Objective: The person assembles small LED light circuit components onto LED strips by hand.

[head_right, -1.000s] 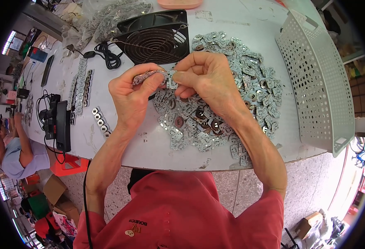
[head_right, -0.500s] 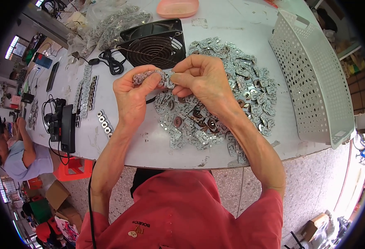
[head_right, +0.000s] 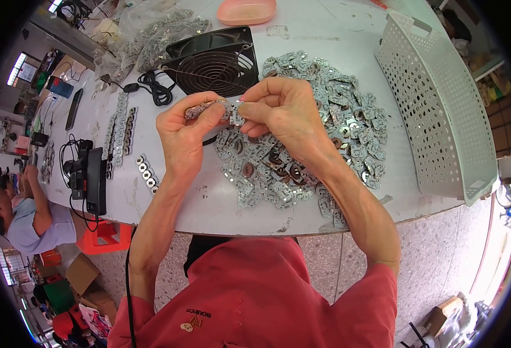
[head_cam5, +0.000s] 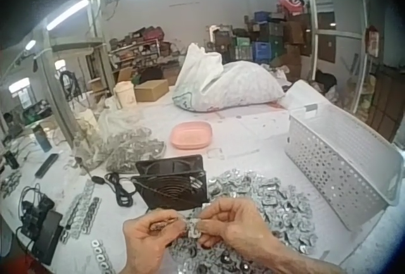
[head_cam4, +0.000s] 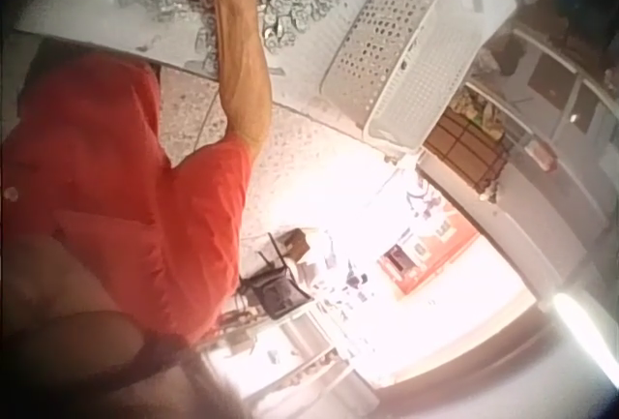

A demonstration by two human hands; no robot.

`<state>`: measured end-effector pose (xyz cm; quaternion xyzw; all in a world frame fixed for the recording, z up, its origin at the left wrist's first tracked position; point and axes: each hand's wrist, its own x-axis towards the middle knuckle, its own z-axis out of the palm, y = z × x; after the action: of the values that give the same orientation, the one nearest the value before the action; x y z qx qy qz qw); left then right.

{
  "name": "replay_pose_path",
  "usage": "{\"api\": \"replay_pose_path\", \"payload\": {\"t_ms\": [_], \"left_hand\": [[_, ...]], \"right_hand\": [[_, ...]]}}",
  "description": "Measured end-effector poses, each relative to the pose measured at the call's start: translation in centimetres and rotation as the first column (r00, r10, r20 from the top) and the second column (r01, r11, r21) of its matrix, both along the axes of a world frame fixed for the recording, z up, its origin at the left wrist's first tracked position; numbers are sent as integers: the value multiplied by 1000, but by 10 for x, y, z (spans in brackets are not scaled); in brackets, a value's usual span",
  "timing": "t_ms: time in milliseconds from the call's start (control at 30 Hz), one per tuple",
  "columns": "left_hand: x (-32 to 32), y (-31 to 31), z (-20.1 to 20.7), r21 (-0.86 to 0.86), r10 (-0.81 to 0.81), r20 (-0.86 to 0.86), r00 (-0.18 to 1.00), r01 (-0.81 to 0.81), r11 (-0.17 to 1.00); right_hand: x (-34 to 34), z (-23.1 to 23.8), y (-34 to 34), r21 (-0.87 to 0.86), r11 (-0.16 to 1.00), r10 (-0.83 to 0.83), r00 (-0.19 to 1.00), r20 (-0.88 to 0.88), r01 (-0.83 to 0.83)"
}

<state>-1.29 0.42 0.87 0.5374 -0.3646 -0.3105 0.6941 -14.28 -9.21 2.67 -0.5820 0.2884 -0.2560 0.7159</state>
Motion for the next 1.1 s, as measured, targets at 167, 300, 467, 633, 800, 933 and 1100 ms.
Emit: {"api": "replay_pose_path", "payload": {"t_ms": [167, 300, 467, 633, 800, 933, 1100], "left_hand": [[-1, 3, -4, -61, 6, 175, 984, 5, 998], [0, 5, 1, -13, -6, 180, 984, 8, 1000], [2, 4, 4, 75, -51, 80, 996, 45, 996], [-3, 3, 5, 125, -136, 117, 984, 121, 985], [-6, 0, 12, 207, -141, 44, 989, 129, 970], [-3, -2, 12, 223, -94, 53, 994, 80, 972], [-15, -8, 8, 267, -246, 307, 920, 164, 949]], "right_hand": [[-3, -2, -2, 26, 1000, 2, 1000, -21, -1], [-4, 0, -3, -3, 1000, 22, 999, -29, -22], [-8, 6, -4, -64, 998, 6, 1000, -25, -8], [-8, 6, -1, -103, 995, 14, 1000, -24, -17], [-13, 4, -6, -199, 977, 64, 997, -50, -73], [-22, 15, -20, -207, 978, -17, 1000, -24, 12], [-24, 17, -23, -119, 980, -153, 985, 73, 161]]}}
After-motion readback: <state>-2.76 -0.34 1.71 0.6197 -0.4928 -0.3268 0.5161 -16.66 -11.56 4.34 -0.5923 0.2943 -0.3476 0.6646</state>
